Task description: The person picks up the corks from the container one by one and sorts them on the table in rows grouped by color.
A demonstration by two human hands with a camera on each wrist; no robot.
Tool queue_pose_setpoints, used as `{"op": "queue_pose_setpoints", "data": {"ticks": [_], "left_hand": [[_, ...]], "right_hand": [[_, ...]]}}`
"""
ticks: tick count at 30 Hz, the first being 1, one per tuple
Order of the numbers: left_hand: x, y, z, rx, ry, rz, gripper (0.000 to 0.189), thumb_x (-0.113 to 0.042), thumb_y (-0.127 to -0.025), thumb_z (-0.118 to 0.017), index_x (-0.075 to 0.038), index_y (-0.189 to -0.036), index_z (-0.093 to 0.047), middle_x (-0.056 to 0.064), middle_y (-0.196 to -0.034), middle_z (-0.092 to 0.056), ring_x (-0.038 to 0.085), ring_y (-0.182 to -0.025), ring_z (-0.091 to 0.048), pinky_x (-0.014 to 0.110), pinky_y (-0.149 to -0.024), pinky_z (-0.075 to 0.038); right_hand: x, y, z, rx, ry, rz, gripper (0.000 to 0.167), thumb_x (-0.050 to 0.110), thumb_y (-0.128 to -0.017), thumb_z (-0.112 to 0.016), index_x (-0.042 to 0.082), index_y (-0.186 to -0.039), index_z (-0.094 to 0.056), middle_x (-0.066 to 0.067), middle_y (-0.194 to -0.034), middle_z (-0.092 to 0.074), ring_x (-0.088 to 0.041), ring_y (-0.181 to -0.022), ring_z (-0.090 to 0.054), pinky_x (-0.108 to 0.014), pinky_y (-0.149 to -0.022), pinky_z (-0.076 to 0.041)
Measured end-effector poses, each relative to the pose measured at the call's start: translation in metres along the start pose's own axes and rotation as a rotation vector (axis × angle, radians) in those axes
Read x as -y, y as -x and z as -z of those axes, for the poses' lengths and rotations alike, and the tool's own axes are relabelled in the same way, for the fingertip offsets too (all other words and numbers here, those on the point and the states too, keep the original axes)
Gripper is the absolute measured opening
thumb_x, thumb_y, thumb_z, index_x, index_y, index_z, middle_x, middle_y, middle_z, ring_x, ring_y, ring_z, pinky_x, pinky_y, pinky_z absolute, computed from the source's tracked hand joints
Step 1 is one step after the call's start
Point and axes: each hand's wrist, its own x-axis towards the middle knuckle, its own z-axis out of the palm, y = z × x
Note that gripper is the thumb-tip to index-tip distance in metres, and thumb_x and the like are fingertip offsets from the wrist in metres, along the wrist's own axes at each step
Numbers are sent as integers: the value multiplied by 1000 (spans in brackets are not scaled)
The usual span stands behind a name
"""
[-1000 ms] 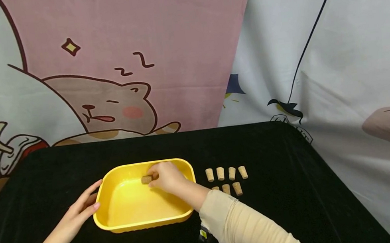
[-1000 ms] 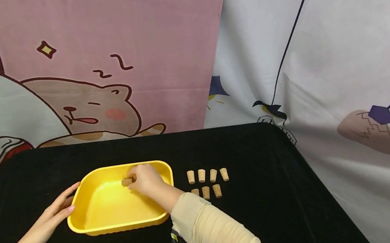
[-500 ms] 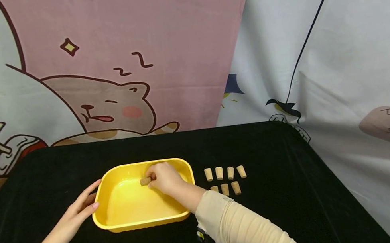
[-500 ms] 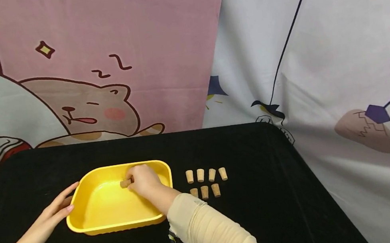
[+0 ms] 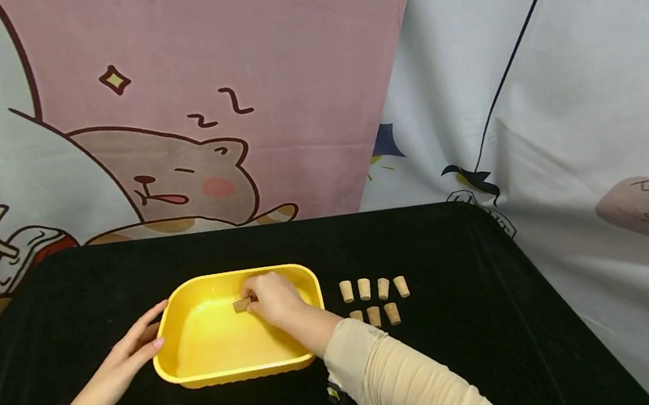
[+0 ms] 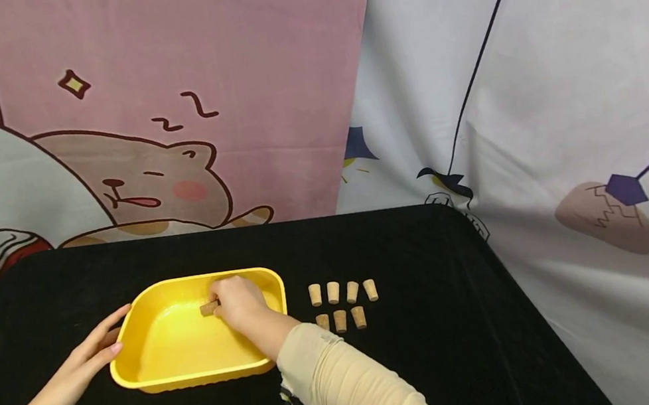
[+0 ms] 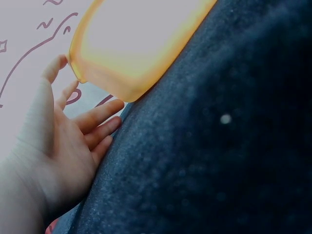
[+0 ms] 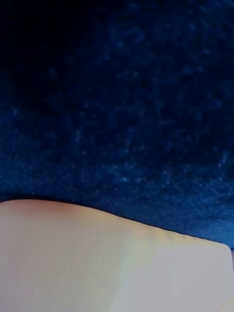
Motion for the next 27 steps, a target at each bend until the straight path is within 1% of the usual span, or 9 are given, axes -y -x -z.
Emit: {"op": "queue_pose_setpoints", "data": {"ticks": [3, 8, 13, 16, 20, 27], "left_hand": [[-1, 0, 0, -2, -1, 0, 56, -20, -104, -40, -9, -152, -15, 39, -139, -35, 39, -112, -53, 65, -83, -45], [-1, -1, 0, -1, 2, -6, 55, -19, -104, -39, -8, -152, -16, 39, -138, -35, 34, -111, -55, 64, -83, -46], [-1, 0, -1, -3, 4, 4, 56, -21, -104, -40, -9, -153, -15, 38, -139, -35, 40, -113, -52, 64, -83, -46], [0, 1, -1, 1, 5, 4, 56, -20, -104, -40, -8, -152, -15, 39, -138, -35, 42, -113, -51, 64, -83, -46], [0, 1, -1, -2, 3, 2, 56, -20, -104, -41, -8, -152, -16, 39, -138, -35, 44, -113, -50, 63, -83, -46], [0, 0, -1, -2, 2, 2, 56, -20, -104, -40, -8, -152, -16, 39, -138, -35, 44, -114, -50, 64, -83, -46]], "right_hand": [[1, 0, 0, 4, 34, 22, 13, 26, -85, -74, 20, -97, -71, 12, -83, -60, -6, -73, -50, -18, -73, -45], [0, 0, 1, 10, 52, 42, 11, 27, -85, -73, 20, -92, -69, 12, -77, -56, -7, -71, -49, -18, -67, -43], [-2, 1, 3, -1, 28, 57, 9, 27, -85, -74, 21, -90, -69, 11, -75, -55, -7, -70, -49, -18, -65, -41], [-3, 2, 6, -12, -17, 66, 9, 26, -85, -75, 21, -91, -70, 12, -80, -59, -6, -74, -50, -17, -70, -43], [-3, 3, 11, -20, -62, 101, 11, 26, -85, -75, 20, -94, -71, 12, -89, -64, -4, -79, -52, -17, -78, -45], [-3, 10, 21, -38, -112, 180, 13, 25, -85, -74, 21, -97, -72, 14, -94, -66, -3, -85, -56, -17, -83, -45]]}}
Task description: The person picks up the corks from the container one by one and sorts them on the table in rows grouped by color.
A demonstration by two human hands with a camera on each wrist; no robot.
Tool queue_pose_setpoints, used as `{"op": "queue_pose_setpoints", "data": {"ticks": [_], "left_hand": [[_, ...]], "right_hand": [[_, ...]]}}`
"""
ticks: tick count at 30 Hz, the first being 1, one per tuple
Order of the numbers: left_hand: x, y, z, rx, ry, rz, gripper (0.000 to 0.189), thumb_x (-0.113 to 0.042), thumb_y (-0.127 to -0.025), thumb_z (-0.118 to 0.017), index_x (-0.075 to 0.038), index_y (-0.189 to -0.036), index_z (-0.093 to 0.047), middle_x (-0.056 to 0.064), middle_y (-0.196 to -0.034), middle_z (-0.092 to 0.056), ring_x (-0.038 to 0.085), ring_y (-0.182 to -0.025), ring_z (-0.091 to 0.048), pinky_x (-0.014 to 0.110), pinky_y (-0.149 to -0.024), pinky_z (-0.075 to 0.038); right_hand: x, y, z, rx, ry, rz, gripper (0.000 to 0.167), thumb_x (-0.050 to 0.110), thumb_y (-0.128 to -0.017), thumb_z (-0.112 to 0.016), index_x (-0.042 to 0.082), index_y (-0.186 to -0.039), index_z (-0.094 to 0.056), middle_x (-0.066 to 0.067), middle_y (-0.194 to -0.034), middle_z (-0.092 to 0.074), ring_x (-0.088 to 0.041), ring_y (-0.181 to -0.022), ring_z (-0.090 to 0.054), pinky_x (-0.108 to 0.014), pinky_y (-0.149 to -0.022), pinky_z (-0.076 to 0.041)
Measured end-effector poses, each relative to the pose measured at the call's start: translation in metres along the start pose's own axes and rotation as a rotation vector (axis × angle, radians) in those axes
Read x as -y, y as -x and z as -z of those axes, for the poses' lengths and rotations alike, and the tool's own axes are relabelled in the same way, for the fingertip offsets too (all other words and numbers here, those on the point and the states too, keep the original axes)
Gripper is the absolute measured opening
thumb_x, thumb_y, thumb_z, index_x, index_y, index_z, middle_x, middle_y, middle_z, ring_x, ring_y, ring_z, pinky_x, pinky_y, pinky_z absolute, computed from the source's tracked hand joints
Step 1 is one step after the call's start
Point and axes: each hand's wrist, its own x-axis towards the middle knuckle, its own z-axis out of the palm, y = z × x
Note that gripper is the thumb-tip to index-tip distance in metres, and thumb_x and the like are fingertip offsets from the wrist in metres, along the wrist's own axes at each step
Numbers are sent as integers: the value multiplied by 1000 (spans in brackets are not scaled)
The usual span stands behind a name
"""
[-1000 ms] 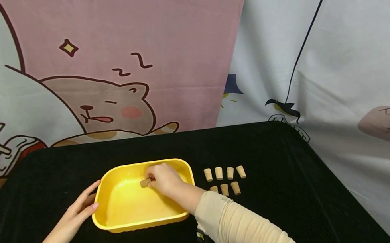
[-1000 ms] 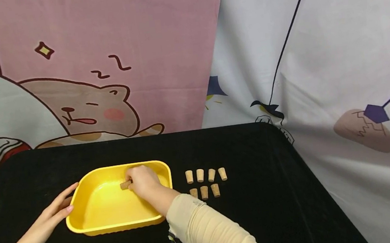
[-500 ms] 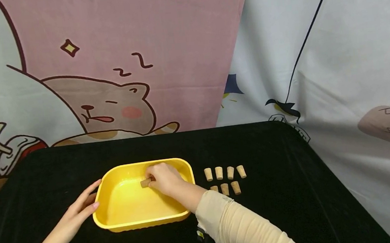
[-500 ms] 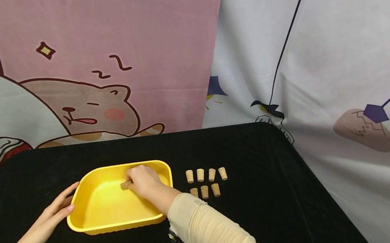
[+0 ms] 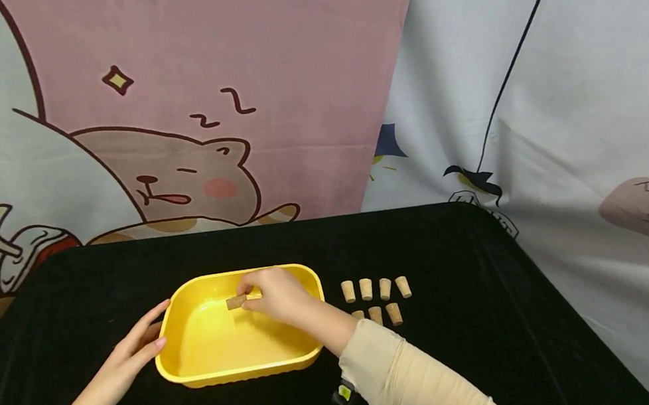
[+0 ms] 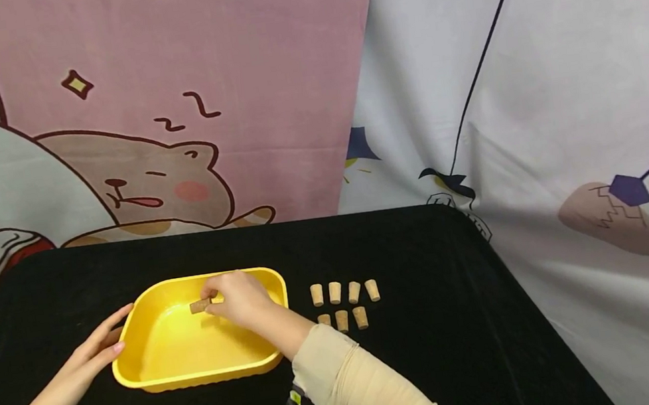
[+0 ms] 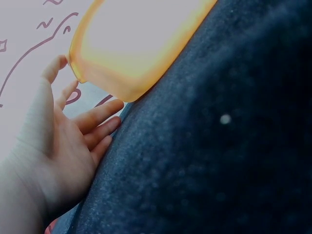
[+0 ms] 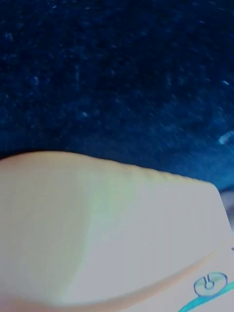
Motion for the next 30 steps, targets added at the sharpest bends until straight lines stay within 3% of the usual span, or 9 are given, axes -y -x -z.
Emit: {"op": "queue_pose_setpoints", "data": {"ticks": [6, 10, 16, 21, 23, 27, 30], "left_hand": [[0, -1, 1, 1, 7, -4, 56, -20, -104, -41, -8, -152, -16, 39, -138, -36, 28, -110, -57, 63, -83, -47], [0, -1, 1, 3, 15, -3, 56, -20, -103, -41, -8, -152, -16, 39, -138, -35, 14, -107, -57, 62, -83, -47], [0, 0, 1, 0, 12, 2, 56, -20, -104, -41, -8, -152, -16, 38, -138, -36, 15, -107, -57, 63, -83, -46], [1, 1, -1, 1, 8, -2, 55, -19, -104, -40, -8, -152, -17, 38, -138, -36, 4, -104, -55, 63, -84, -46], [1, 1, 0, 0, 7, -7, 55, -19, -104, -40, -8, -152, -17, 38, -138, -36, 9, -106, -56, 63, -84, -46], [1, 0, 0, -6, 2, -11, 55, -18, -104, -39, -8, -152, -16, 38, -138, -37, 30, -111, -55, 63, -83, -46], [1, 0, 0, -8, -2, -11, 55, -18, -104, -40, -8, -152, -16, 38, -138, -37, 34, -111, -55, 63, -83, -46]], "right_hand": [[4, 13, 19, -24, -93, 33, 14, 25, -85, -74, 21, -99, -72, 15, -96, -65, -8, -79, -52, -17, -71, -43], [3, 24, 33, -59, -95, 71, 15, 27, -85, -75, 22, -99, -72, 15, -94, -65, -7, -70, -46, -19, -62, -40], [-1, 44, 50, -96, -100, 132, 14, 25, -84, -75, 20, -97, -72, 11, -93, -65, -8, -72, -46, -21, -63, -40], [-10, 61, 63, -107, -116, 161, 15, 21, -84, -76, 19, -98, -72, 10, -93, -65, -14, -74, -49, -23, -62, -43], [-14, 67, 68, -103, -112, 162, 16, 21, -84, -76, 20, -99, -72, 9, -92, -64, -16, -74, -51, -24, -62, -43], [-20, 79, 80, -86, -119, 171, 20, 18, -82, -77, 19, -102, -73, 10, -98, -65, -17, -77, -53, -25, -62, -48], [-27, 88, 88, -76, -123, 203, 23, 15, -81, -77, 18, -104, -74, 9, -106, -67, -14, -80, -54, -27, -65, -50]]}}
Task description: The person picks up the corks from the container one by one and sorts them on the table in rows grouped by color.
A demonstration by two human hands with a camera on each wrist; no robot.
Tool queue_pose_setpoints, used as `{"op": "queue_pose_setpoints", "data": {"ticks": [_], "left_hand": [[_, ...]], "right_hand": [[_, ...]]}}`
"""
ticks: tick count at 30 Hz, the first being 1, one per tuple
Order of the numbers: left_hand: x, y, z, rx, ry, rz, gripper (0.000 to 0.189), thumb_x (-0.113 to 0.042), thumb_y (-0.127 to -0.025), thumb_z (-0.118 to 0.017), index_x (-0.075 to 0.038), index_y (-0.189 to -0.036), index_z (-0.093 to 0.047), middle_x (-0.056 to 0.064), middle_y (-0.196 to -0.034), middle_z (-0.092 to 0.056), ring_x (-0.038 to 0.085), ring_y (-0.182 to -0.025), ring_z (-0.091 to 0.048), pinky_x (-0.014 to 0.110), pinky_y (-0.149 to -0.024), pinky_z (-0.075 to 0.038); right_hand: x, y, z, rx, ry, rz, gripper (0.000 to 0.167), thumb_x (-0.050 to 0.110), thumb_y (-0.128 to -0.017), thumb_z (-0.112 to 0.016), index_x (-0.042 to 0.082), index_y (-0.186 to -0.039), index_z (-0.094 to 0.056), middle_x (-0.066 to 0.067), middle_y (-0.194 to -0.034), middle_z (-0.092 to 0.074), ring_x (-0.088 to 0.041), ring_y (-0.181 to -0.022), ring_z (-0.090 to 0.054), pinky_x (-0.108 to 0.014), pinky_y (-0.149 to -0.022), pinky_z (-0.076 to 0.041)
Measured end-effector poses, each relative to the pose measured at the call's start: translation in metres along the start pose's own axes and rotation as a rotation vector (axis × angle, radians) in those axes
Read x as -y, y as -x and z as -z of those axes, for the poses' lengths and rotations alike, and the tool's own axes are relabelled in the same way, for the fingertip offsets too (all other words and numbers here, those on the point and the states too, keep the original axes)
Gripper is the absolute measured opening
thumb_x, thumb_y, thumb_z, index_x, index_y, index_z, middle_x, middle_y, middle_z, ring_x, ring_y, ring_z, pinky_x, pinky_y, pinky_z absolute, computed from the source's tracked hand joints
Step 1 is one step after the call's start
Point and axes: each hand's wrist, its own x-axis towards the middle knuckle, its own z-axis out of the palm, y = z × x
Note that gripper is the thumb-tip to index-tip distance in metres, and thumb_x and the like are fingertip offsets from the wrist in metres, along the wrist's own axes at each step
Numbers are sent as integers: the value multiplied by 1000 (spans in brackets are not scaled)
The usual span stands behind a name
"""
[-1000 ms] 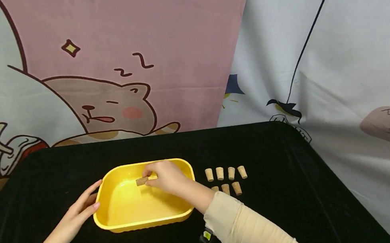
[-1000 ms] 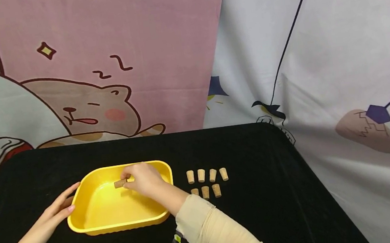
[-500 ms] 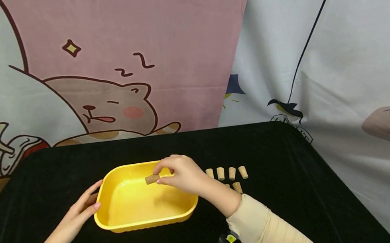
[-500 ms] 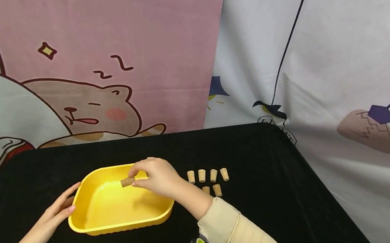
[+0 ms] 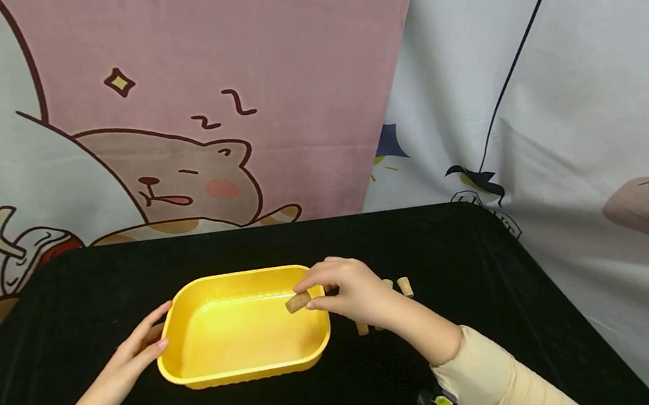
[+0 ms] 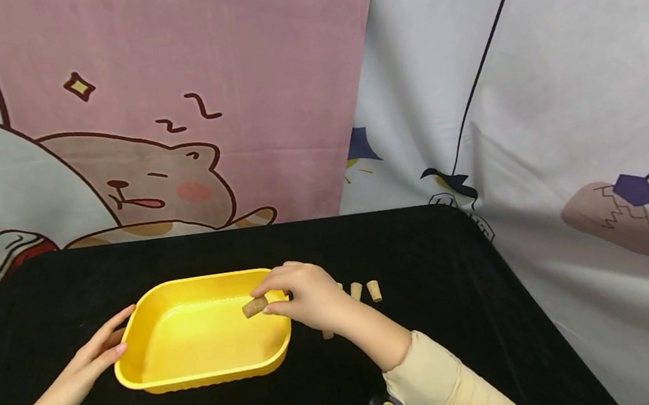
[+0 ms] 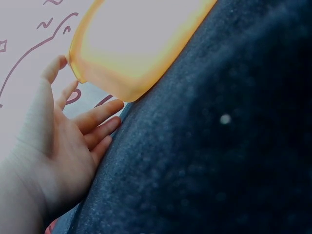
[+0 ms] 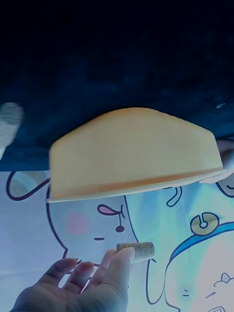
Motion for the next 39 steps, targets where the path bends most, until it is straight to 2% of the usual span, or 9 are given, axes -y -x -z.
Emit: {"op": "queue_pose_setpoints", "data": {"ticks": [5, 10, 19, 25, 33, 39], "left_hand": [[-1, 0, 0, 8, 16, -2, 56, -18, -103, -40, -7, -152, -16, 38, -136, -38, 18, -106, -58, 57, -83, -49], [0, 1, 1, 14, 31, 1, 55, -18, -103, -40, -7, -152, -16, 39, -136, -38, 10, -103, -59, 55, -83, -50], [0, 1, 0, 12, 28, 3, 55, -18, -104, -40, -7, -152, -17, 39, -137, -37, 8, -103, -58, 61, -84, -47], [0, 1, -1, 12, 20, -10, 54, -17, -104, -40, -6, -152, -17, 39, -137, -37, 5, -103, -57, 59, -84, -47], [-1, 1, 0, 9, 25, -3, 54, -17, -104, -39, -7, -152, -17, 38, -137, -38, 8, -103, -58, 59, -84, -48], [0, 0, 0, 7, 16, -5, 54, -17, -104, -40, -7, -152, -17, 38, -137, -38, 6, -103, -57, 60, -84, -48]], "right_hand": [[-10, 18, 14, 24, 7, 32, 25, 14, -81, -77, 18, -106, -73, 11, -109, -66, -7, -89, -55, -24, -71, -50], [-25, 37, 26, 45, 15, 24, 25, 12, -81, -76, 20, -105, -72, 12, -110, -65, -7, -98, -56, -27, -78, -51], [-57, 65, 43, 67, -15, -2, 32, 2, -77, -76, 22, -102, -71, 9, -108, -65, -11, -101, -58, -38, -81, -53], [-79, 82, 54, 76, 6, 13, 34, 1, -75, -78, 24, -100, -71, 10, -107, -65, -11, -100, -58, -37, -78, -53], [-104, 100, 65, 111, 34, -52, 36, -1, -73, -78, 26, -95, -70, 5, -106, -66, -12, -101, -58, -35, -82, -53], [-115, 106, 66, 150, 45, -59, 36, -3, -73, -77, 25, -94, -70, 4, -105, -66, -11, -93, -59, -31, -78, -53]]}}
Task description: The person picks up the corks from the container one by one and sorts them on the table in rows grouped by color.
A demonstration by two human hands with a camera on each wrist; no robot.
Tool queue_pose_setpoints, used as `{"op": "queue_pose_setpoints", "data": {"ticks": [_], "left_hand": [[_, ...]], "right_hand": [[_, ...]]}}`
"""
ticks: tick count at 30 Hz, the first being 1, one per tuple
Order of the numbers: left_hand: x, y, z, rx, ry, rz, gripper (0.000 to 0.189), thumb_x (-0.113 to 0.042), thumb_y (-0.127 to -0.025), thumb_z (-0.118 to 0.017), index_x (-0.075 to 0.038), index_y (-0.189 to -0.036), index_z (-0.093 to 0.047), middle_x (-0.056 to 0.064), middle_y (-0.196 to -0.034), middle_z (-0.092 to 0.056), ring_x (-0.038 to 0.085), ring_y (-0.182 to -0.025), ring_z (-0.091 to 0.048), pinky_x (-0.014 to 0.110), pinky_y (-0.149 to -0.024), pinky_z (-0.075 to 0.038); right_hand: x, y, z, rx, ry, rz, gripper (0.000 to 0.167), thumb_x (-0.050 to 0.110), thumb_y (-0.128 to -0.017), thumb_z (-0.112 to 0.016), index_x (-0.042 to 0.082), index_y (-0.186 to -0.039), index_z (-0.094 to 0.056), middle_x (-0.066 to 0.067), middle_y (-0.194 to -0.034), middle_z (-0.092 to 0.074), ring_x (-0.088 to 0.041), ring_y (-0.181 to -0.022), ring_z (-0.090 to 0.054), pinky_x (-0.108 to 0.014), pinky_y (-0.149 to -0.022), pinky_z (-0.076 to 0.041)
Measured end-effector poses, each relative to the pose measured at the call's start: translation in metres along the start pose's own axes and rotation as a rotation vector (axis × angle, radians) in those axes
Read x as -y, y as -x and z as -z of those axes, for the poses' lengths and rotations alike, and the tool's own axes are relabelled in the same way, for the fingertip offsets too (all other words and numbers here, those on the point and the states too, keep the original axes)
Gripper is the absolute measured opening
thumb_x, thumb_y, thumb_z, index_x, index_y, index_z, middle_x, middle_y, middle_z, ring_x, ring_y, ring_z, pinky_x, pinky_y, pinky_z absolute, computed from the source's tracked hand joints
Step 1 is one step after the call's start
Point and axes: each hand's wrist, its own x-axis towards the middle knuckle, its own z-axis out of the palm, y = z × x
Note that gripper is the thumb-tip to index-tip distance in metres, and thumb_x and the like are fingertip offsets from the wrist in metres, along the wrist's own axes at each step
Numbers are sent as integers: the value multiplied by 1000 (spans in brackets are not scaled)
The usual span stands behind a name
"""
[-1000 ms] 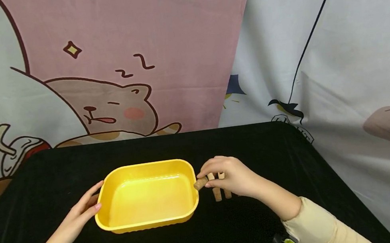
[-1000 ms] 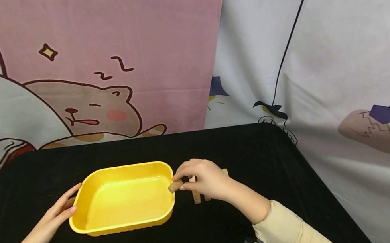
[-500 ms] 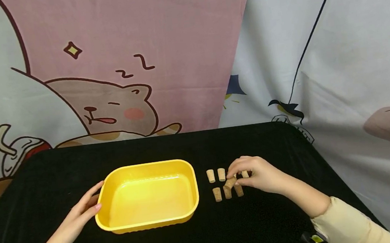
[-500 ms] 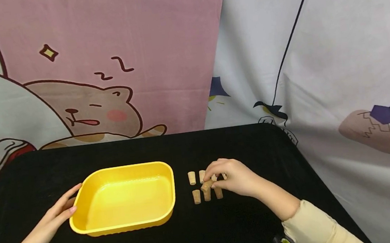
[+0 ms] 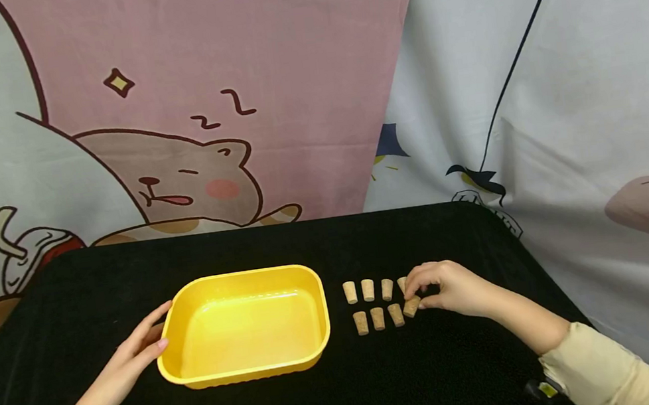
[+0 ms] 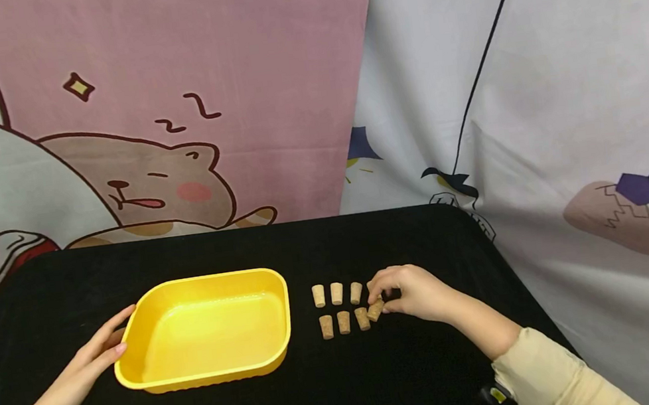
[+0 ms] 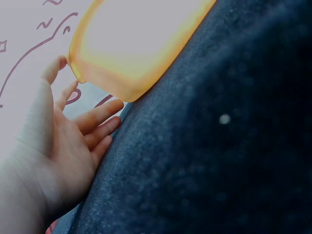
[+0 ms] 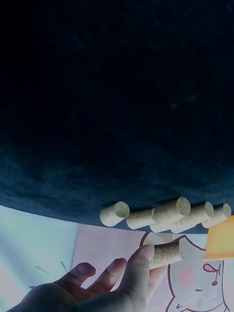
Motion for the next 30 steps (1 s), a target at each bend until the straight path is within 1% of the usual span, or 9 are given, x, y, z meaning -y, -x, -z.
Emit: {"op": "queue_pose_setpoints", "data": {"ticks": [5, 10, 14, 18, 21, 25, 30], "left_hand": [[1, 0, 0, -5, -5, 6, 55, -18, -104, -40, -6, -152, -17, 38, -137, -38, 5, -103, -57, 62, -84, -46], [1, -1, 0, -3, 1, 3, 54, -18, -104, -40, -7, -152, -17, 39, -137, -38, 12, -105, -58, 61, -84, -47], [2, 0, 0, 1, 6, 6, 54, -18, -104, -39, -7, -152, -17, 39, -136, -38, 8, -103, -58, 60, -84, -47], [2, 0, 0, 3, 7, 8, 54, -18, -104, -39, -7, -152, -16, 39, -137, -37, 4, -103, -57, 62, -84, -46], [1, 0, 1, -1, 8, 15, 55, -18, -104, -39, -7, -152, -17, 39, -137, -37, 6, -104, -57, 63, -84, -46], [1, 0, 1, 1, 6, 18, 55, -19, -104, -39, -8, -152, -16, 39, -137, -37, 10, -105, -58, 63, -84, -46], [1, 0, 0, 4, 12, 19, 55, -18, -104, -40, -7, -152, -16, 39, -137, -37, 7, -103, -58, 63, -85, -45]], "right_hand": [[-6, 1, -3, 24, 12, -1, 35, -4, -73, -77, 24, -93, -71, 6, -103, -66, -13, -87, -60, -30, -73, -53], [-10, 0, -4, 59, 15, -31, 32, -4, -74, -75, 22, -92, -71, 4, -103, -66, -15, -83, -59, -28, -70, -52], [-15, 0, -5, 103, -7, -49, 30, -4, -74, -74, 21, -92, -72, 3, -104, -66, -15, -79, -58, -27, -68, -51], [-18, -1, -6, 144, -22, -59, 31, -4, -74, -74, 21, -92, -72, 3, -104, -65, -11, -76, -55, -26, -66, -51], [-20, -3, -6, 166, -15, -67, 32, -5, -74, -73, 21, -92, -72, 4, -104, -65, -7, -76, -54, -25, -66, -50], [-22, -4, -9, 186, -11, -91, 32, -5, -75, -71, 22, -92, -71, 5, -104, -64, -7, -77, -55, -26, -68, -51], [-24, -3, -13, 177, -2, -110, 33, -5, -76, -71, 25, -91, -71, 8, -104, -63, -8, -79, -55, -26, -69, -50]]}}
